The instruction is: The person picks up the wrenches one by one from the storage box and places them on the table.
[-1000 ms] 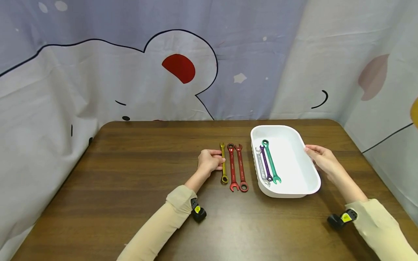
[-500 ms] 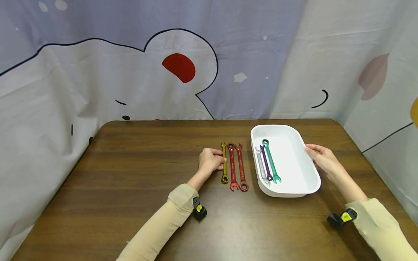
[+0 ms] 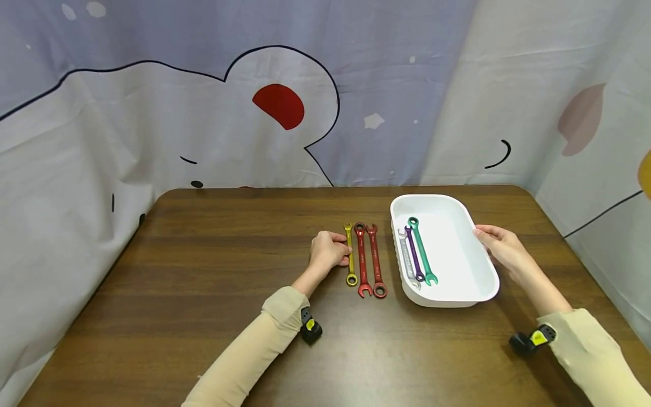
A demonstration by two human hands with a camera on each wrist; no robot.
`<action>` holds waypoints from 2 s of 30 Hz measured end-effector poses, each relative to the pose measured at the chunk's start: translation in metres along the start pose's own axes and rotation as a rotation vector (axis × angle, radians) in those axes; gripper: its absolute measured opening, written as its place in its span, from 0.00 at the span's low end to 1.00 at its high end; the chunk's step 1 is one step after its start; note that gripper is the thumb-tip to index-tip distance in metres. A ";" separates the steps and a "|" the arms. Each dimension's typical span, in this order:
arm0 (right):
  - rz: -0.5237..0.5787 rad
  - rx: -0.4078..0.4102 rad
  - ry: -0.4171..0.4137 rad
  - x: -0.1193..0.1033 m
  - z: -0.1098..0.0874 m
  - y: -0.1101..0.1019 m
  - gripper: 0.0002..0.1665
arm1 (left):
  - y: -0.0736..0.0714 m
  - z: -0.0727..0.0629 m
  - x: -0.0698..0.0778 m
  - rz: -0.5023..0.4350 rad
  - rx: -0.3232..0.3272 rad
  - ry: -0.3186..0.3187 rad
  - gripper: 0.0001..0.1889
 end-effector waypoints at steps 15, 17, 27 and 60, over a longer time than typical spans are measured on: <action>-0.031 0.014 0.017 0.001 -0.001 0.000 0.40 | -0.007 -0.009 -0.001 -0.071 -0.089 0.043 0.15; -0.039 0.020 0.020 0.001 -0.002 0.000 0.40 | -0.007 -0.012 0.000 -0.061 -0.090 0.059 0.15; -0.017 0.016 0.005 0.001 0.000 0.000 0.40 | -0.007 -0.030 0.010 0.081 -0.053 0.123 0.15; -0.027 0.020 0.013 0.002 0.001 0.000 0.40 | 0.048 -0.071 0.054 -0.343 -0.351 0.300 0.19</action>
Point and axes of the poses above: each hand's wrist, its own z-axis towards the middle knuckle, its own y-axis out of the palm, x = y × z, the point moved 2 cm from there along z, towards the middle knuckle, and after that the axes turned 15 degrees about -x, right-handed, at the moved point
